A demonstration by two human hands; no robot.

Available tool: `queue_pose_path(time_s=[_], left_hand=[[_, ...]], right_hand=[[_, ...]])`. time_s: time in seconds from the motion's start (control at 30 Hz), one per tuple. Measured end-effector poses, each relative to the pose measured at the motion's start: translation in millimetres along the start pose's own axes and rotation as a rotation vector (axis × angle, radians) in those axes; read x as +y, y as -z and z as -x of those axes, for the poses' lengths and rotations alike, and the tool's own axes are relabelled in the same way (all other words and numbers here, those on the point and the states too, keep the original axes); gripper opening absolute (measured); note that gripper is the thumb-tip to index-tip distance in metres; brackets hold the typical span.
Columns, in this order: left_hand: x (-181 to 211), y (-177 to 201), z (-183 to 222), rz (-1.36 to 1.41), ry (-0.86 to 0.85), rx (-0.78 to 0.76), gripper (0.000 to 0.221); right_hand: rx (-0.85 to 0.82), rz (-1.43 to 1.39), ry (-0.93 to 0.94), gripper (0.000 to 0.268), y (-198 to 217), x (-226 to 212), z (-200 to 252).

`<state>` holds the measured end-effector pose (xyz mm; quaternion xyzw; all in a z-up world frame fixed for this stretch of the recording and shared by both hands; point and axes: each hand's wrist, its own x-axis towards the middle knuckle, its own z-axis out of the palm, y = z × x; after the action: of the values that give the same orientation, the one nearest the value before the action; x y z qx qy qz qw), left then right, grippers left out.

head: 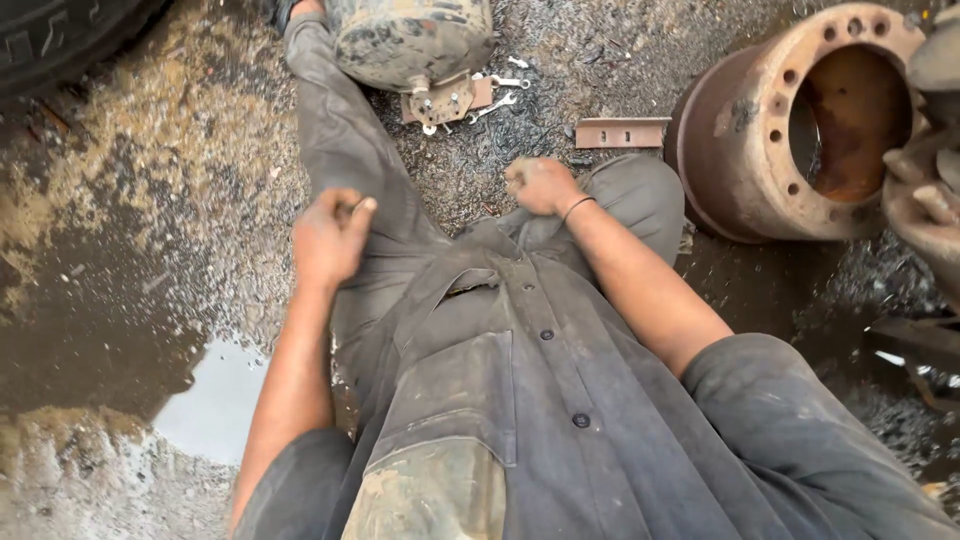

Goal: Repairing a large metal air tank from a vehicle by tightening bolts and positioning brackets.

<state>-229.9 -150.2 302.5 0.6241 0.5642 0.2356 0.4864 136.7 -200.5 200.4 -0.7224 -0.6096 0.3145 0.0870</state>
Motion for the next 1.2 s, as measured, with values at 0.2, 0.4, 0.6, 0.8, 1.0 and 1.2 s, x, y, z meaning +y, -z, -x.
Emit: queue_pose_path(time_s=[0.2,0.4,0.6,0.8,1.0,1.2], left_hand=[[5,19,12,-0.916,0.162,-0.288,0.070],[-1,14,34,-0.815,0.133,-0.316,0.049],[98,44,89,-0.927,0.100,-0.406,0.035],[118,27,61,-0.358,0.108,-0.279,0.036],[54,-51,-27,-0.015,-0.074,-0.275,0.029],[19,-64,-54,0.116,0.124,-0.352,0.027]], right_hand=[[-0.040,-0.028,0.006,0.029,9,-12,9],[-0.071,0.038,-0.005,0.025,3,-10,4],[-0.073,0.047,0.042,0.026,-4,10,-7],[-0.036,-0.160,0.038,0.025,31,-1,-19],[0.061,-0.151,0.009,0.026,75,-7,-48],[0.062,0.014,0.001,0.026,112,-42,-57]])
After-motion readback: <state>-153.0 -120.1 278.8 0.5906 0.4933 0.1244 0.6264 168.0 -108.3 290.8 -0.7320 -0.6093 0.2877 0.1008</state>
